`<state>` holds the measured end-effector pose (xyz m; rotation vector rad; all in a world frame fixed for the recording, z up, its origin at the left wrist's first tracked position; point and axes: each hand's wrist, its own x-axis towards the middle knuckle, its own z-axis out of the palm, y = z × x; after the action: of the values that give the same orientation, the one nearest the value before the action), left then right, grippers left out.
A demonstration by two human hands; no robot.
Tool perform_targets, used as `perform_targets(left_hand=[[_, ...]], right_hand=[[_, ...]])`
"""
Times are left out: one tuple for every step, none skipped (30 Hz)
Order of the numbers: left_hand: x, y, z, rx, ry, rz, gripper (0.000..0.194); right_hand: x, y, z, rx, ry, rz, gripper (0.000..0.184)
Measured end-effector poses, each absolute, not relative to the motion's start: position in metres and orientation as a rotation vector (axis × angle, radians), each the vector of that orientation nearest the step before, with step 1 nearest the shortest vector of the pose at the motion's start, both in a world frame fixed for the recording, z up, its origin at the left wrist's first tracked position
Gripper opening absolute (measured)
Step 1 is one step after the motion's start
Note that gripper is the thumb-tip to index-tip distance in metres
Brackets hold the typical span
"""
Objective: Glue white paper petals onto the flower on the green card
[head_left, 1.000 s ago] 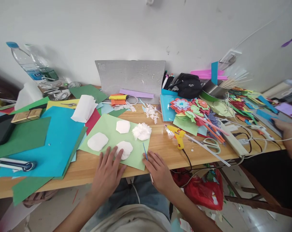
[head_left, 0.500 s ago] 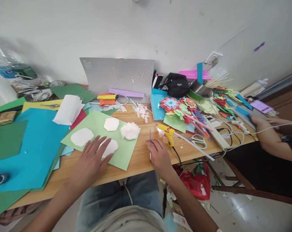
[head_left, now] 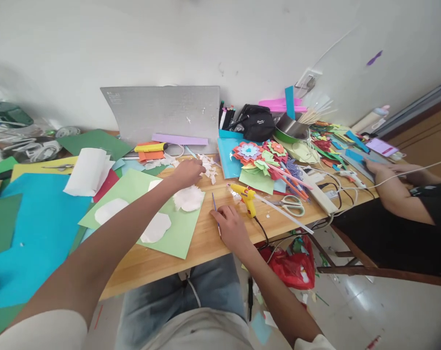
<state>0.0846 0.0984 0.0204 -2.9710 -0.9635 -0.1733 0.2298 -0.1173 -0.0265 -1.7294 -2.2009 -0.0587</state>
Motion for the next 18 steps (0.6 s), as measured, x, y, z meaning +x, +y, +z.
perform_targets(left_hand=[[0.088,0.100,0.018,-2.963,-0.940,-0.178,0.027],[0.092,0.101,0.017,-2.958,-0.914,-0.188,0.028],[0.096,0.103,0.016,-2.953,-0.888,-0.204,0.029],[0.100,0.104,0.016,-2.950,-0.861,-0.223,0.030],[0.104,0.105,0.016,-2.949,-0.831,-0.235,0.031],[0.108,0.105,0.016,-2.948,-0.801,-0.240,0.030],[0.111,0.105,0.016,-2.945,-0.777,-0.240,0.029],[0.114,0.104,0.017,-2.940,-0.761,-0.233,0.026],[0.116,0.103,0.017,-2.932,-0.759,-0.227,0.024],[0.118,0.101,0.017,-2.921,-0.769,-0.224,0.023],[0.119,0.100,0.017,-2.908,-0.785,-0.225,0.022],[0.119,0.098,0.017,-2.892,-0.802,-0.229,0.022],[0.120,0.097,0.017,-2.876,-0.817,-0.231,0.021],[0.120,0.096,0.017,-2.859,-0.830,-0.233,0.021],[0.119,0.095,0.016,-2.843,-0.844,-0.235,0.021],[0.119,0.095,0.015,-2.833,-0.858,-0.231,0.021],[0.118,0.095,0.014,-2.829,-0.876,-0.225,0.021],[0.118,0.096,0.013,-2.830,-0.898,-0.222,0.022]], right_hand=[[0.230,-0.117,-0.028,-1.725,-2.188,-0.052,0.034],[0.231,-0.116,-0.030,-1.721,-2.175,-0.044,0.034],[0.231,-0.116,-0.032,-1.717,-2.161,-0.036,0.035],[0.232,-0.116,-0.033,-1.712,-2.146,-0.029,0.035],[0.232,-0.117,-0.034,-1.705,-2.129,-0.027,0.035],[0.232,-0.117,-0.034,-1.701,-2.111,-0.027,0.035],[0.232,-0.117,-0.034,-1.696,-2.095,-0.027,0.034],[0.232,-0.117,-0.034,-1.693,-2.081,-0.028,0.033],[0.232,-0.117,-0.034,-1.692,-2.072,-0.030,0.032],[0.233,-0.118,-0.034,-1.690,-2.071,-0.029,0.031],[0.233,-0.118,-0.034,-1.688,-2.074,-0.027,0.031],[0.233,-0.118,-0.034,-1.688,-2.078,-0.024,0.032],[0.233,-0.118,-0.034,-1.689,-2.082,-0.022,0.032],[0.233,-0.118,-0.034,-1.689,-2.083,-0.019,0.032],[0.234,-0.118,-0.034,-1.689,-2.083,-0.014,0.032],[0.234,-0.118,-0.033,-1.689,-2.081,-0.010,0.032],[0.234,-0.118,-0.033,-1.688,-2.078,-0.009,0.031],[0.234,-0.118,-0.033,-1.685,-2.077,-0.009,0.031]])
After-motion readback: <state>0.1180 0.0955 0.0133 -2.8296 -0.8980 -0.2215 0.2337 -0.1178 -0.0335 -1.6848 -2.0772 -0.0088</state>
